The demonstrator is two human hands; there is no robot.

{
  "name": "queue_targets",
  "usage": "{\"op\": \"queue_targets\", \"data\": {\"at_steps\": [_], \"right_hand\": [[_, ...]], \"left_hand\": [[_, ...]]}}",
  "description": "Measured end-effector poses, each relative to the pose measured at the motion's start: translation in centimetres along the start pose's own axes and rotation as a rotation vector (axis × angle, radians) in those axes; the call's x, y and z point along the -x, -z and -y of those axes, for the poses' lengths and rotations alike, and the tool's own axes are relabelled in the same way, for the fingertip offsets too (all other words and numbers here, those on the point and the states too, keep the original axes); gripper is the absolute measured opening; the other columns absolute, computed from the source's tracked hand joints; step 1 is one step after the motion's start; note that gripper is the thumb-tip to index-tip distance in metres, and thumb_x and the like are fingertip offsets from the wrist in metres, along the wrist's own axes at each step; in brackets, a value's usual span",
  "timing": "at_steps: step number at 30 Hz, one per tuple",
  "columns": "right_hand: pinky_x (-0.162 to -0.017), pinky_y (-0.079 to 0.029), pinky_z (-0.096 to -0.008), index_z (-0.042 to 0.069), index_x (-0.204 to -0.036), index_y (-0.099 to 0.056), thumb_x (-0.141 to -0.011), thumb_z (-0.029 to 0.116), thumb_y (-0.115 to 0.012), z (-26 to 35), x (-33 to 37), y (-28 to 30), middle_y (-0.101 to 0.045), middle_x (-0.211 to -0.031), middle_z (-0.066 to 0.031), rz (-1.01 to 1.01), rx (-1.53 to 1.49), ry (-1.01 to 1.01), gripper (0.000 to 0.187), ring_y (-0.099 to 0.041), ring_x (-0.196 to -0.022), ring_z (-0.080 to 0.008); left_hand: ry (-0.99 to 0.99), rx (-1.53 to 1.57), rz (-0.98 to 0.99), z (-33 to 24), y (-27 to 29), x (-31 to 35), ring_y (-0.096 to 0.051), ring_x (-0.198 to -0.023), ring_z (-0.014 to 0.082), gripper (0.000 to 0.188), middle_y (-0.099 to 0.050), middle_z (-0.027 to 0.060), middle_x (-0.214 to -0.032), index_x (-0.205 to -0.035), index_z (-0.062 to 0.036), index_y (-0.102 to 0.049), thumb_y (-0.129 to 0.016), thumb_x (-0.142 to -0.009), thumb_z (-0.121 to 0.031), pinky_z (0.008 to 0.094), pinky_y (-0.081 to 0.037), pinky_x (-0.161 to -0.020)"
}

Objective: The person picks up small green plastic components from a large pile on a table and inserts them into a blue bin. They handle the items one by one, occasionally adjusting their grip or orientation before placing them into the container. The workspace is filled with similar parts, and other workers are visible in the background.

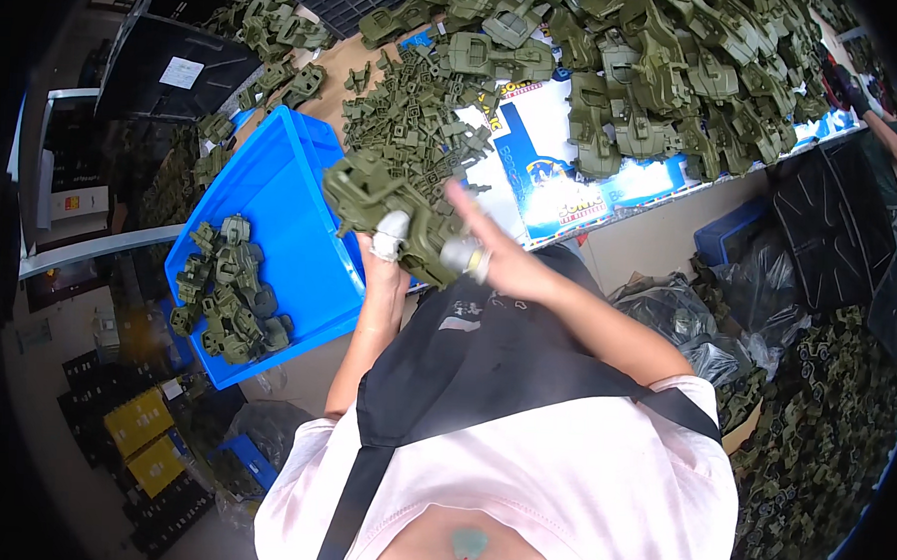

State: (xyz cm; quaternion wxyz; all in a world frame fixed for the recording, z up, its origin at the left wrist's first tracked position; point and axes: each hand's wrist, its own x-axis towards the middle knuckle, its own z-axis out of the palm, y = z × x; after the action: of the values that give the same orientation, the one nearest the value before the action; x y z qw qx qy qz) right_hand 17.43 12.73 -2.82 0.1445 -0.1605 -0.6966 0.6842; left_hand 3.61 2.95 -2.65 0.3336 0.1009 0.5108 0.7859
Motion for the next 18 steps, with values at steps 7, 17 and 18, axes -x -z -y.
{"op": "queue_targets", "data": {"at_steps": [7, 17, 18], "right_hand": [[-0.094, -0.037, -0.0309, 0.005, -0.137, -0.028, -0.085, 0.025, -0.060, 0.3, -0.6, 2.1, -0.044, -0.129, -0.0096, 0.116, -0.414, -0.322, 0.065, -0.044, -0.116, -0.0205], [-0.094, -0.038, -0.0408, -0.002, -0.133, -0.031, -0.077, 0.014, -0.052, 3.8, 1.7, 5.0, -0.047, -0.121, -0.0264, 0.396, 0.666, -0.172, 0.062, -0.046, -0.112, -0.0391], [-0.094, -0.038, -0.0409, -0.005, -0.131, -0.031, -0.077, 0.012, -0.050, 3.3, 2.6, 4.3, -0.048, -0.118, -0.0272, 0.383, 0.768, -0.072, 0.060, -0.046, -0.111, -0.0393]], "left_hand": [[-0.191, 0.052, 0.040, -1.1, 0.6, -0.4, -0.045, -0.114, 0.0231, 0.079, -0.041, 0.0142, -0.127, -0.134, -0.0046, -0.027, -0.073, -0.070, -0.016, 0.0379, -0.039, -0.094], [0.051, -1.294, 1.159, -4.0, -2.8, -0.6, -0.050, -0.105, 0.0382, 0.072, -0.053, 0.0216, -0.111, -0.137, -0.0119, -0.031, -0.053, -0.069, -0.001, 0.0436, -0.041, -0.085], [0.079, -1.307, 1.175, -3.6, -2.6, -0.4, -0.050, -0.105, 0.0379, 0.072, -0.053, 0.0218, -0.111, -0.137, -0.0121, -0.031, -0.053, -0.069, 0.000, 0.0434, -0.041, -0.085]]}}
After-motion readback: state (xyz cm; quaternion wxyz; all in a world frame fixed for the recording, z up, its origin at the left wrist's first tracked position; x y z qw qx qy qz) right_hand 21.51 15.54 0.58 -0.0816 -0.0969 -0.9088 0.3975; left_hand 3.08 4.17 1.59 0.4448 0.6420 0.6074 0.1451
